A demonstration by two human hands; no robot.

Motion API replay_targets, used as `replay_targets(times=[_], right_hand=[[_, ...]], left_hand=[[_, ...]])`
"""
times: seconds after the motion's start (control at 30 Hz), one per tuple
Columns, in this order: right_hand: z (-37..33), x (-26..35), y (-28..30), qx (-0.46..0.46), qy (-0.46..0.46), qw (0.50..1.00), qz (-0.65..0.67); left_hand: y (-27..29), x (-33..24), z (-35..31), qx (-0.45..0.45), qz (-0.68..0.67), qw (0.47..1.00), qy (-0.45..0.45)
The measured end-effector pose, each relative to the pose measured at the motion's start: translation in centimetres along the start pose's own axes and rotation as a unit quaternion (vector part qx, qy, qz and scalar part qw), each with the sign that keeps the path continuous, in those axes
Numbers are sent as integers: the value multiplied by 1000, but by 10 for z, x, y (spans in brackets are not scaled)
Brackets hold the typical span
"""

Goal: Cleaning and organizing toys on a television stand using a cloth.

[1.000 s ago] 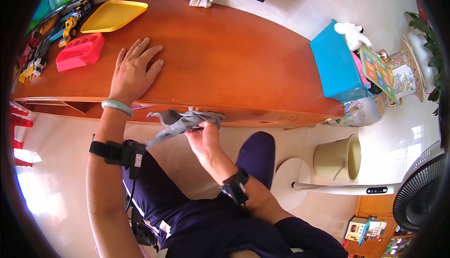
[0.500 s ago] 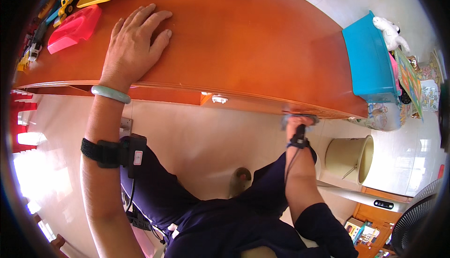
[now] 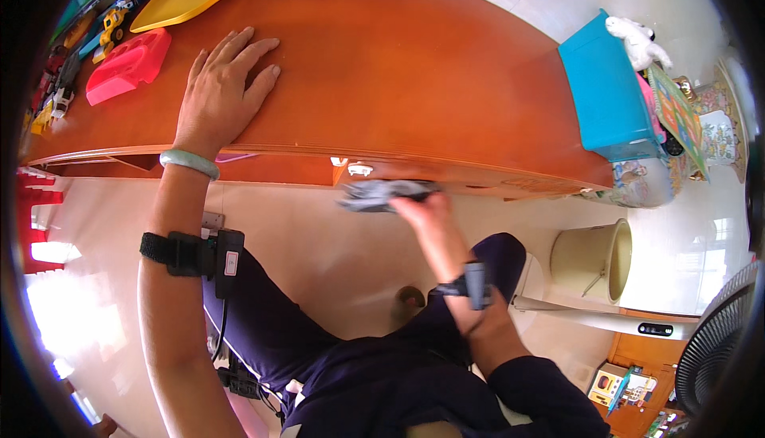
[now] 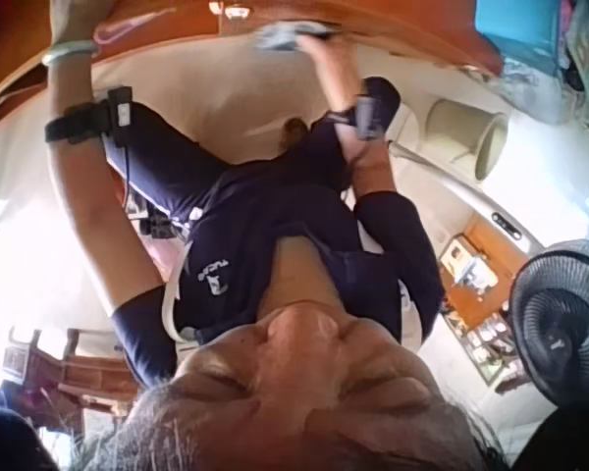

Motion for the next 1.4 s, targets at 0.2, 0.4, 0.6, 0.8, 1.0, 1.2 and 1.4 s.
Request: replay_targets(times=[0.2, 0.4, 0.6, 0.8, 1.0, 1.2, 1.4], right_hand=[[-42, 3, 284, -311, 33, 950, -4], [-29, 69, 310, -352, 239, 860, 281], [31, 162, 176, -144, 194, 805, -542], [94, 153, 7, -33, 181, 803, -566], [79, 205, -201, 83, 447, 768, -451], [126, 221, -152, 85, 484, 706, -510], [209, 150, 88, -97, 101, 743, -655]], left_hand=[[7, -9, 1, -25, -1, 1000, 4], [12, -1, -7, -37, -15, 999, 2], [23, -3, -12, -58, -66, 996, -5], [35, 3, -28, -82, -132, 987, -50], [63, 59, -24, -132, -104, 985, 23], [49, 70, -22, -76, -85, 988, 102], [50, 68, -23, -30, -41, 992, 117]])
Point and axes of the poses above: each hand's wrist, its own z-axis towards the middle knuckle, its own y-axis out of the back of the hand, x = y × z, the point moved 8 cm from there along z, towards the middle knuckle, and after that the axes turned 10 degrees about y, right-handed, at the moved point
